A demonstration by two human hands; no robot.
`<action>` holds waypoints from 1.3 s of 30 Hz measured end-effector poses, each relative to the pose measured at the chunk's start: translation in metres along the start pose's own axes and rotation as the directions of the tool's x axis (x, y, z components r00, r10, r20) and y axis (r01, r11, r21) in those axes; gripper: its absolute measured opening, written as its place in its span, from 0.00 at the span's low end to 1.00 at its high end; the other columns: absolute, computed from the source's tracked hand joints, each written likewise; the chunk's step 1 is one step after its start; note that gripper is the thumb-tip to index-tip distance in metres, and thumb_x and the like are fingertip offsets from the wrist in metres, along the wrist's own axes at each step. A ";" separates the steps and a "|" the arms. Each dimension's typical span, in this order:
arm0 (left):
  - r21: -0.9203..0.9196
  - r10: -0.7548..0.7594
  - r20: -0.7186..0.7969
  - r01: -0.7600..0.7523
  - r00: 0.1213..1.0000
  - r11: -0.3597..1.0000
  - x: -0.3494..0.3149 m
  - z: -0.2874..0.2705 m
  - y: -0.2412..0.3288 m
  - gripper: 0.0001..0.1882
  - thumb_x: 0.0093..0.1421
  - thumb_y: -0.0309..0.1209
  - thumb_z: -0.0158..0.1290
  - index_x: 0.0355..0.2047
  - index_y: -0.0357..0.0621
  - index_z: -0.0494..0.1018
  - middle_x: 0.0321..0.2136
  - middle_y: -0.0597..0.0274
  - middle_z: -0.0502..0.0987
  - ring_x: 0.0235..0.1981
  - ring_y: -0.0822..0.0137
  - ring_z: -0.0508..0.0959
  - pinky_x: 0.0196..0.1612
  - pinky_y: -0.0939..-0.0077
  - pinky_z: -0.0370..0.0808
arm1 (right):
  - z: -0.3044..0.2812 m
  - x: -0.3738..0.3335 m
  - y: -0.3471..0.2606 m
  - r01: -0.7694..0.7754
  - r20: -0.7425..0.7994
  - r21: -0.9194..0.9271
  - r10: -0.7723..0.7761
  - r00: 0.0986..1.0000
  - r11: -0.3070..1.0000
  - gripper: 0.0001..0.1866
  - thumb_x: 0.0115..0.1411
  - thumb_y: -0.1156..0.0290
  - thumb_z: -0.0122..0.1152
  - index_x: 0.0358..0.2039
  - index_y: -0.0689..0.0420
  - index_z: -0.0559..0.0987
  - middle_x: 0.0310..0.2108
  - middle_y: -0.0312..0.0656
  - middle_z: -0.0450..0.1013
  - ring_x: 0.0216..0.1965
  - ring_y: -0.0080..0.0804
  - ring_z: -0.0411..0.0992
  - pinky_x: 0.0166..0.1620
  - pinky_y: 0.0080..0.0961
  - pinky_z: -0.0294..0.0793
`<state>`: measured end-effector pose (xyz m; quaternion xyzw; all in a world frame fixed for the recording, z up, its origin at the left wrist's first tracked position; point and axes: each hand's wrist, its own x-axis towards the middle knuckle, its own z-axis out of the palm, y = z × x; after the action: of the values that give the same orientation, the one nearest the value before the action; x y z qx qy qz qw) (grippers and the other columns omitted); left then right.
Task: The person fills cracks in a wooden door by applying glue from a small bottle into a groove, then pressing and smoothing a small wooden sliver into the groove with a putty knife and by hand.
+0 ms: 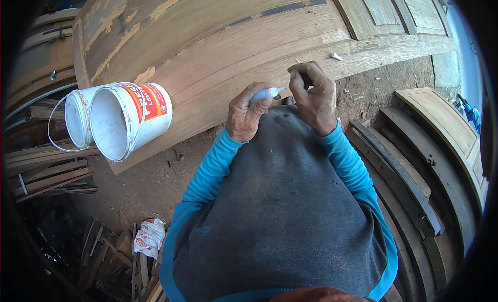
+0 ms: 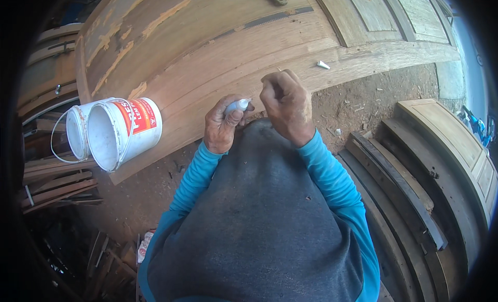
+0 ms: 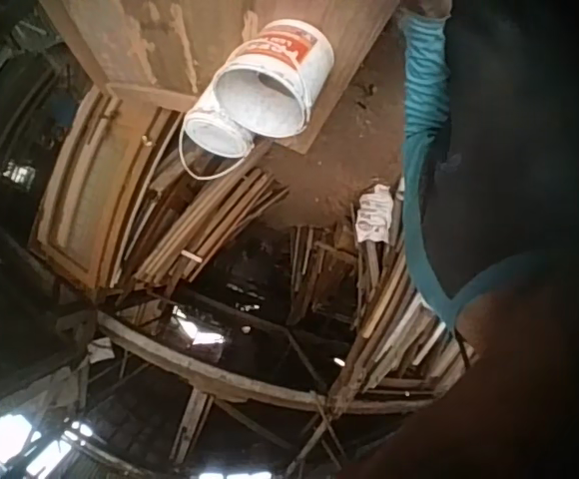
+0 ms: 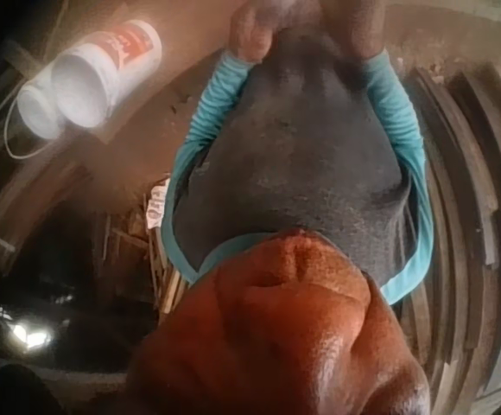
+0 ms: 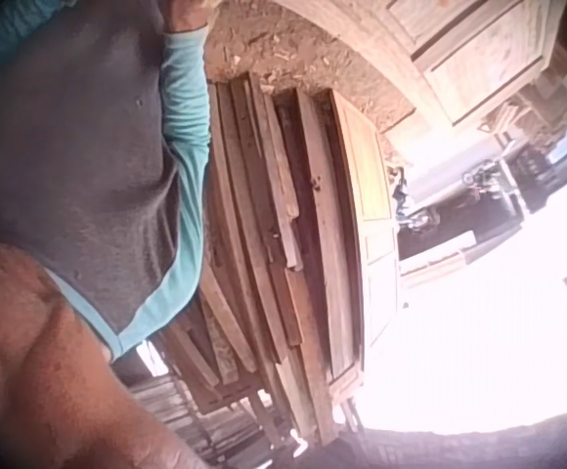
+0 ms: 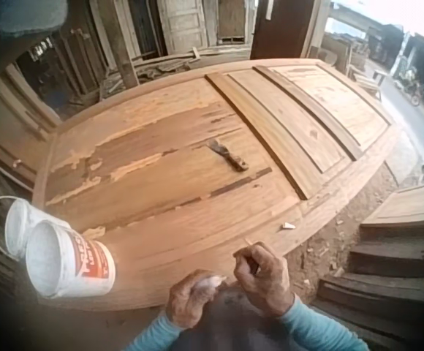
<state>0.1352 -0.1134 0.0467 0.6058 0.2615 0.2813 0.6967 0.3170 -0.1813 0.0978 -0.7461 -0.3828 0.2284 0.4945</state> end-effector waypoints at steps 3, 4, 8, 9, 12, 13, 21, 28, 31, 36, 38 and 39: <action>-0.242 0.013 0.026 -0.006 1.000 0.970 -0.004 0.010 0.011 0.22 0.73 0.43 0.56 0.56 0.39 0.75 0.39 0.58 0.81 0.34 0.75 0.75 0.36 0.79 0.74 | -0.009 0.011 0.031 -0.046 -0.121 -0.060 0.039 0.992 0.997 0.05 0.63 0.75 0.64 0.34 0.63 0.83 0.25 0.42 0.75 0.24 0.26 0.72 0.30 0.26 0.72; -0.271 0.008 0.034 0.001 0.999 0.963 -0.004 0.009 0.010 0.20 0.73 0.42 0.55 0.56 0.40 0.74 0.40 0.58 0.80 0.35 0.74 0.75 0.35 0.78 0.73 | -0.017 0.011 0.034 -0.030 -0.117 -0.105 0.017 0.993 0.994 0.05 0.63 0.74 0.64 0.34 0.63 0.83 0.24 0.42 0.75 0.23 0.26 0.71 0.29 0.27 0.71; -0.385 -0.043 0.035 0.053 0.998 0.922 -0.001 0.001 0.005 0.22 0.74 0.45 0.53 0.56 0.40 0.74 0.40 0.59 0.80 0.34 0.74 0.73 0.34 0.79 0.71 | -0.042 0.011 0.043 0.038 -0.031 -0.277 -0.049 0.998 0.960 0.06 0.63 0.72 0.66 0.38 0.61 0.84 0.22 0.43 0.71 0.21 0.26 0.68 0.28 0.30 0.68; -0.410 -0.048 0.044 0.061 0.998 0.910 -0.002 -0.002 0.004 0.22 0.74 0.46 0.53 0.56 0.40 0.73 0.40 0.59 0.79 0.33 0.74 0.73 0.34 0.79 0.71 | -0.043 0.011 0.042 -0.001 0.005 -0.296 0.002 1.000 0.955 0.07 0.63 0.72 0.67 0.40 0.60 0.85 0.23 0.44 0.71 0.21 0.26 0.68 0.28 0.30 0.68; -0.451 -0.072 0.068 0.095 0.995 0.888 -0.002 -0.009 0.004 0.23 0.74 0.47 0.52 0.56 0.41 0.73 0.40 0.60 0.79 0.33 0.74 0.72 0.34 0.79 0.70 | -0.038 0.010 0.026 -0.118 0.120 -0.350 0.169 0.978 0.929 0.13 0.64 0.72 0.67 0.49 0.58 0.85 0.29 0.45 0.75 0.24 0.26 0.71 0.29 0.29 0.70; -0.459 -0.078 0.081 0.106 0.994 0.882 -0.002 -0.011 0.004 0.23 0.74 0.48 0.53 0.56 0.42 0.73 0.40 0.60 0.79 0.32 0.74 0.72 0.34 0.79 0.70 | -0.032 0.007 0.021 -0.066 0.137 -0.260 0.104 0.985 0.963 0.13 0.64 0.72 0.67 0.49 0.59 0.85 0.30 0.45 0.76 0.25 0.26 0.72 0.30 0.28 0.71; -0.410 -0.115 0.032 0.118 0.993 0.905 -0.010 -0.016 0.002 0.26 0.73 0.51 0.52 0.55 0.41 0.75 0.37 0.63 0.80 0.30 0.78 0.73 0.31 0.83 0.70 | -0.001 -0.001 -0.031 0.070 0.255 0.087 -0.090 0.963 0.994 0.11 0.65 0.69 0.69 0.44 0.63 0.85 0.31 0.42 0.76 0.29 0.24 0.74 0.33 0.25 0.73; -0.493 -0.099 0.024 0.098 0.995 0.864 -0.017 -0.027 0.000 0.25 0.73 0.50 0.53 0.55 0.39 0.74 0.36 0.59 0.79 0.31 0.73 0.73 0.32 0.78 0.69 | 0.002 0.030 0.001 0.019 0.166 0.039 -0.025 0.986 0.999 0.14 0.65 0.67 0.69 0.46 0.62 0.84 0.30 0.41 0.76 0.31 0.25 0.74 0.37 0.24 0.74; -0.559 -0.140 -0.006 0.112 0.990 0.821 -0.021 -0.032 0.003 0.25 0.74 0.50 0.51 0.53 0.39 0.74 0.35 0.59 0.79 0.29 0.73 0.73 0.32 0.77 0.70 | 0.010 0.097 0.050 0.207 0.047 -0.225 -0.202 0.978 0.952 0.23 0.65 0.65 0.68 0.58 0.59 0.79 0.44 0.51 0.79 0.43 0.40 0.80 0.47 0.33 0.79; -0.676 -0.152 -0.001 0.111 0.988 0.729 -0.021 -0.038 0.018 0.25 0.76 0.51 0.46 0.52 0.38 0.73 0.31 0.62 0.76 0.27 0.74 0.71 0.29 0.77 0.68 | 0.034 0.216 0.108 0.359 -0.107 -0.570 -0.500 0.859 0.739 0.29 0.67 0.58 0.63 0.65 0.57 0.74 0.62 0.61 0.69 0.64 0.61 0.66 0.65 0.50 0.67; -0.706 -0.129 0.009 0.097 0.992 0.701 -0.021 -0.039 0.024 0.26 0.77 0.52 0.45 0.52 0.39 0.72 0.29 0.64 0.75 0.25 0.75 0.70 0.28 0.77 0.66 | 0.039 0.245 0.117 0.325 0.049 -0.541 -0.357 0.933 0.775 0.28 0.67 0.57 0.60 0.65 0.53 0.74 0.62 0.61 0.69 0.63 0.62 0.66 0.64 0.51 0.68; -0.717 -0.117 0.005 0.085 0.993 0.692 -0.022 -0.040 0.027 0.26 0.77 0.52 0.44 0.52 0.39 0.72 0.29 0.65 0.75 0.25 0.75 0.70 0.28 0.78 0.66 | 0.042 0.254 0.116 0.303 0.156 -0.530 -0.260 0.953 0.792 0.28 0.68 0.56 0.59 0.65 0.52 0.74 0.62 0.60 0.70 0.62 0.63 0.67 0.64 0.52 0.69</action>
<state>0.0892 -0.0980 0.0686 0.2660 0.1787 0.3346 0.8862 0.4800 0.0196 -0.0160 -0.7816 -0.5571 0.0611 0.2741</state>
